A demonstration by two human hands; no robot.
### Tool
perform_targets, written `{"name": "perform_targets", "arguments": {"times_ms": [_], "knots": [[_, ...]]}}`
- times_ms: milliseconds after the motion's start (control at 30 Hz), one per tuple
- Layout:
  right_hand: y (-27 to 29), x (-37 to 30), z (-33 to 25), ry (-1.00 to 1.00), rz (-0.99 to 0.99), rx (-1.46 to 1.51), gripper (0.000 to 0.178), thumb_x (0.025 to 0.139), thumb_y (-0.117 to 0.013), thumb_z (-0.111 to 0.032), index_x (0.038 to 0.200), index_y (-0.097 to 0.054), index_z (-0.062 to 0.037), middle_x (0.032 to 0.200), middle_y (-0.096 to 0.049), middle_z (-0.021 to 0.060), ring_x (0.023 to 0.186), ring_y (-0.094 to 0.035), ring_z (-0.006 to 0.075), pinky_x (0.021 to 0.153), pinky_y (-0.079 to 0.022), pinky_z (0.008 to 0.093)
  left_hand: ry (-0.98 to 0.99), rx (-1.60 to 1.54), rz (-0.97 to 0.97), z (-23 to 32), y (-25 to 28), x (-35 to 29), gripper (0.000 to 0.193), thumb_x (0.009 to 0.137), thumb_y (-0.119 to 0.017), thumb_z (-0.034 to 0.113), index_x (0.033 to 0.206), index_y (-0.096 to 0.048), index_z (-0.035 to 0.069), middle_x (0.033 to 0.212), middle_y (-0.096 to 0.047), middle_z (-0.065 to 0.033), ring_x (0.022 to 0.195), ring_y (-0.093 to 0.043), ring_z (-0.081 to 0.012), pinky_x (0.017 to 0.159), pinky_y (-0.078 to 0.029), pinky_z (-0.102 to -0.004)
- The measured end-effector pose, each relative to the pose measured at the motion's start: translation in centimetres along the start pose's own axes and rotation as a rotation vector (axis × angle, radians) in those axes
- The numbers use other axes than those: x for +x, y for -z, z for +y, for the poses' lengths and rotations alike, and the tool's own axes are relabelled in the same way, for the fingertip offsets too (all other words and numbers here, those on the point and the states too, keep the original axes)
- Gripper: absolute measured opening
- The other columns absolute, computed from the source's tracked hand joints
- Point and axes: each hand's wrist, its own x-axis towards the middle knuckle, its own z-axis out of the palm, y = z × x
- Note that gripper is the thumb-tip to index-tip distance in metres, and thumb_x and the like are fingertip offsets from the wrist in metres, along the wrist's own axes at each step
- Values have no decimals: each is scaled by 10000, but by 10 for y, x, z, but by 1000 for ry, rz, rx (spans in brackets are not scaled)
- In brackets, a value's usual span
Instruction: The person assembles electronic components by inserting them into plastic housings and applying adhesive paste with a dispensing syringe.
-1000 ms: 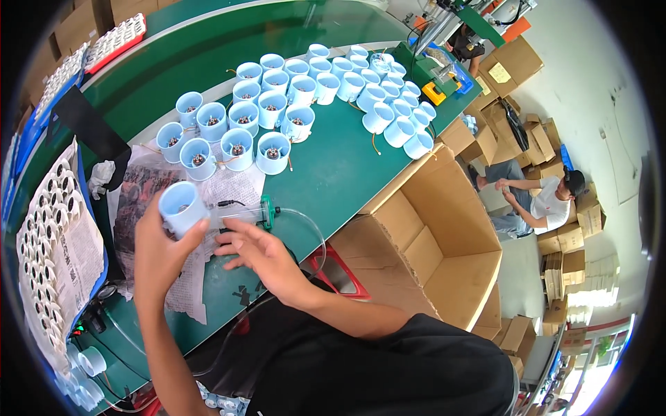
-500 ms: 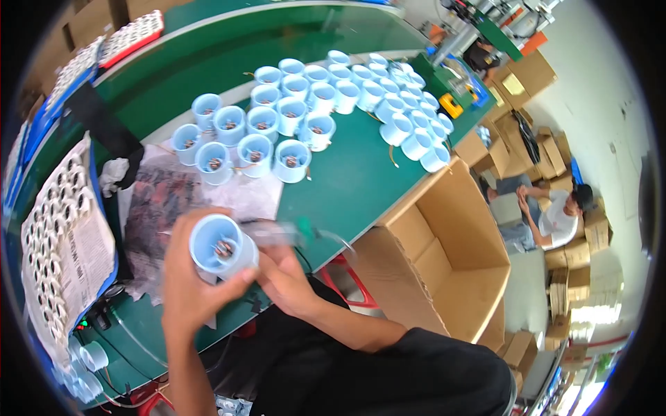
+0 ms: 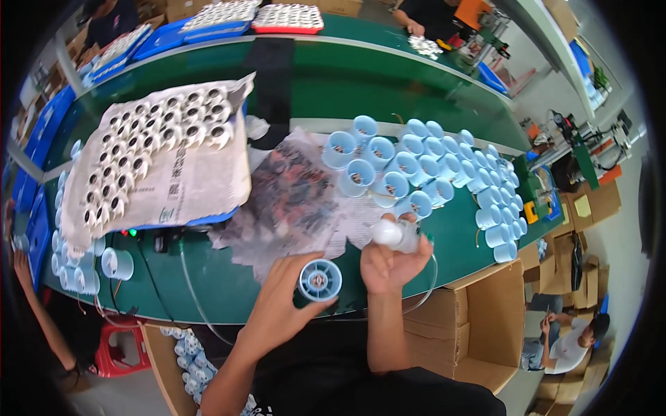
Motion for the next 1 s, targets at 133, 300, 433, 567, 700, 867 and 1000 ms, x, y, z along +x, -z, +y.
{"name": "perform_targets", "arguments": {"times_ms": [133,300,433,567,700,867,1000], "knots": [[-17,13,19,49,66,74,477,909,-565,-354,1263,-525,-35,1172,-569,125,609,-398,128,419,-365,226,-16,33,103,-23,-10,6,578,730,-769,119,1249,-531,31,1221,-566,-160,1160,-519,-336,997,-396,-396],[-33,17,20,55,190,-112,483,888,-548,-311,1279,-506,-30,1151,-551,116,726,-457,173,575,-411,272,-109,134,132,-37,-19,4,547,755,-756,144,1240,-525,39,1220,-560,-161,1163,-507,-351,989,-404,-416],[-30,15,1,58,224,-172,523,846,-543,-315,1276,-487,-22,1152,-567,143,738,-498,209,592,-414,299,-112,116,107,-38,-14,1,600,740,-750,115,1270,-483,33,1226,-543,-164,1152,-501,-355,973,-417,-426],[-32,4,-23,22,141,-236,494,848,-552,-281,1258,-474,-17,1200,-530,196,687,-511,226,536,-400,309,-114,88,87,-39,-12,1,581,743,-744,123,1258,-489,41,1219,-544,-150,1153,-493,-341,967,-419,-422],[-40,-4,-31,22,73,-201,421,871,-568,-211,1217,-452,-1,1026,-491,147,703,-466,193,518,-410,283,-95,69,76,-42,-15,-1,557,753,-743,145,1251,-513,46,1221,-552,-148,1154,-501,-346,969,-420,-416],[-38,-1,-26,134,61,144,468,886,-632,-192,1212,-412,61,916,-394,99,782,-428,197,610,-422,273,-115,102,100,-45,-16,-2,571,760,-745,160,1267,-510,49,1208,-547,-147,1136,-504,-345,963,-427,-416],[-44,11,-35,127,-26,-80,400,876,-620,-201,1155,-443,22,936,-430,109,770,-432,189,624,-438,282,-116,103,123,-47,-15,1,582,753,-757,155,1274,-517,55,1207,-548,-133,1135,-510,-327,954,-435,-406]]}}
